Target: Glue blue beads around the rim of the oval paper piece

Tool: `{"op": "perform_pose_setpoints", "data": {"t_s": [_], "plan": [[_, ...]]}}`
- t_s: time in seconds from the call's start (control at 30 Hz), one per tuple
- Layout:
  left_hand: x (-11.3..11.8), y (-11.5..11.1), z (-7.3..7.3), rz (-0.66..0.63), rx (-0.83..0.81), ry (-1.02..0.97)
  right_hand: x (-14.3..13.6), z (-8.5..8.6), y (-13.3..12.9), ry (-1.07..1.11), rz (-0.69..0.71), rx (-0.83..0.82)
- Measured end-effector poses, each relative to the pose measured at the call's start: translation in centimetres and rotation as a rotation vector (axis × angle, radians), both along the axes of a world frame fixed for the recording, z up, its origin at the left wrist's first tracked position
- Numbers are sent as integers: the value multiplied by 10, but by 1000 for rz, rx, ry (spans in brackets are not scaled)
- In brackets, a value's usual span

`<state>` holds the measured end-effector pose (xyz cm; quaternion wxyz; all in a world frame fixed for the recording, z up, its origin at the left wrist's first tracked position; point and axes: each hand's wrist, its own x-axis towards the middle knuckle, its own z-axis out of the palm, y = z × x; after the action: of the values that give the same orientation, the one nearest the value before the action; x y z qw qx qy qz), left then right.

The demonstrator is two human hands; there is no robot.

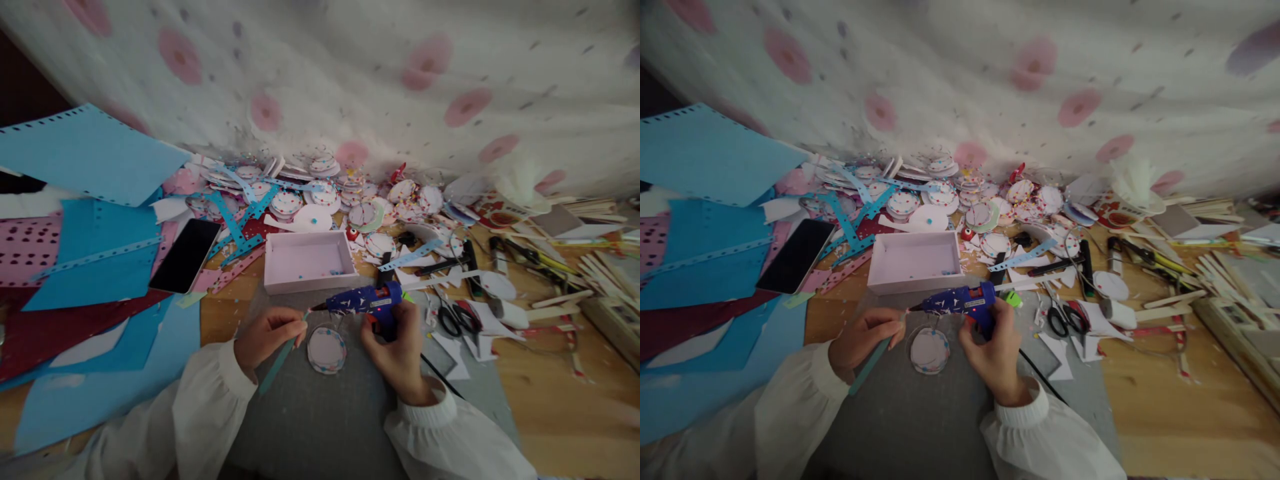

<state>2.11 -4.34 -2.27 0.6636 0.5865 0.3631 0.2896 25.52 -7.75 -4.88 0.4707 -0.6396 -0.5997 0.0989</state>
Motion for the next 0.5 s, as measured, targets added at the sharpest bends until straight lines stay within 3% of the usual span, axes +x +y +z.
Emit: {"op": "perform_pose_setpoints", "data": {"t_s": [0.5], "plan": [[0,1,0,-8,8,2,0,3,0,-30,10,23]]}}
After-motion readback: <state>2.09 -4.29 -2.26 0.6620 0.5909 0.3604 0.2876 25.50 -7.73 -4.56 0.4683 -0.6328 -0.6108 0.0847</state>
